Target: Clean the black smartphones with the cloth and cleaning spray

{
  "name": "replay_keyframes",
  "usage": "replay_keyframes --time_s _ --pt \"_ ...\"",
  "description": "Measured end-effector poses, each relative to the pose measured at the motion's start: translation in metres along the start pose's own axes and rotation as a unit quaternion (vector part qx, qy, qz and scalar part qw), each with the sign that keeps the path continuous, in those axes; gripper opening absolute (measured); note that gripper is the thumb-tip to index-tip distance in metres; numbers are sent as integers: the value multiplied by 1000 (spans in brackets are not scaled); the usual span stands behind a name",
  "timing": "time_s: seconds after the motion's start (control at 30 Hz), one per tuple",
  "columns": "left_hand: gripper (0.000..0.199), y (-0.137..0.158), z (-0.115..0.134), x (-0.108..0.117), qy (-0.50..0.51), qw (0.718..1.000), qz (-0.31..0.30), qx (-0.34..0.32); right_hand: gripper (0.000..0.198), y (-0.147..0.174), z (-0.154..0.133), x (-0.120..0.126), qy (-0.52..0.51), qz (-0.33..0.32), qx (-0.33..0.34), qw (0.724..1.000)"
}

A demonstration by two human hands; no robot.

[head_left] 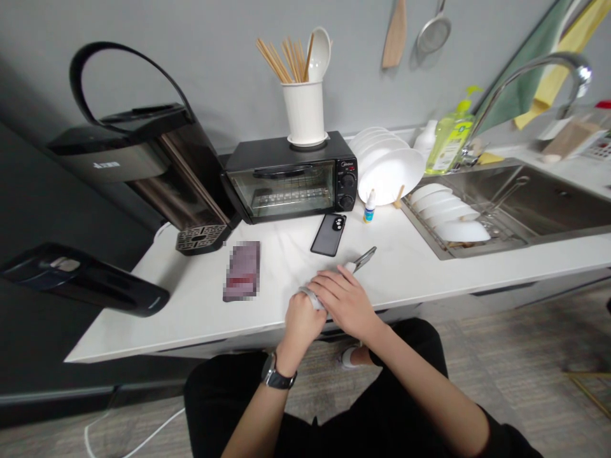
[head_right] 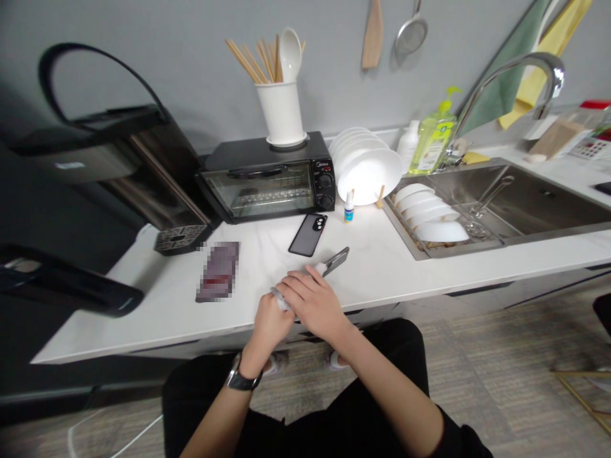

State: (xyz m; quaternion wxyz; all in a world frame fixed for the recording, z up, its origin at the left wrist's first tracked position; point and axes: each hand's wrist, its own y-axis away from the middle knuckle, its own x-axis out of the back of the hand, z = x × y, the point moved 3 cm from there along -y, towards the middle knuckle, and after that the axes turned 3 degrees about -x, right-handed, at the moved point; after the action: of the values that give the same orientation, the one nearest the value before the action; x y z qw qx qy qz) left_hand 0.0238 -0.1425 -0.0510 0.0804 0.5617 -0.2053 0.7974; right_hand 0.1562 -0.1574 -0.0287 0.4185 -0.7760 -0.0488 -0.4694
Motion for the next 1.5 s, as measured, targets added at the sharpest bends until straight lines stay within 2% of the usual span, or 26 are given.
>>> replay_keyframes --time_s 0.07,0.17,0.27,0.4,0.6,0.7,0.83,0.97,1.07,1.2,1.3,1.5 --pt "23 0 0 0 -3 1000 -5 -8 38 0 4 0 11 -15 21 1000" --pt "18 0 0 3 18 1000 -9 3 35 -1 20 8 28 -6 -1 1000" --pt "21 1 2 7 57 998 16 12 30 -2 37 20 35 31 -57 997" --pt "26 3 5 9 110 992 58 -19 30 0 59 32 48 60 -130 989" --pt "25 3 4 7 71 996 59 -10 39 4 85 34 12 99 -262 960" --pt "24 3 4 7 59 996 59 -3 41 4 86 31 0 120 -292 949" --pt "25 3 4 8 73 996 55 4 37 1 67 28 28 127 -260 957" --pt "25 2 4 8 72 997 39 12 34 -3 33 20 13 74 -183 980" --pt "16 0 3 6 38 999 -1 23 34 -5 9 13 -11 27 -106 994" --pt "16 -1 2 5 13 999 -33 26 33 -3 1 8 -6 2 -33 999" --pt "17 1 3 8 23 999 -22 22 32 0 13 11 16 1 -49 999" --pt "24 3 6 11 74 997 39 2 29 5 56 27 30 53 -150 987"
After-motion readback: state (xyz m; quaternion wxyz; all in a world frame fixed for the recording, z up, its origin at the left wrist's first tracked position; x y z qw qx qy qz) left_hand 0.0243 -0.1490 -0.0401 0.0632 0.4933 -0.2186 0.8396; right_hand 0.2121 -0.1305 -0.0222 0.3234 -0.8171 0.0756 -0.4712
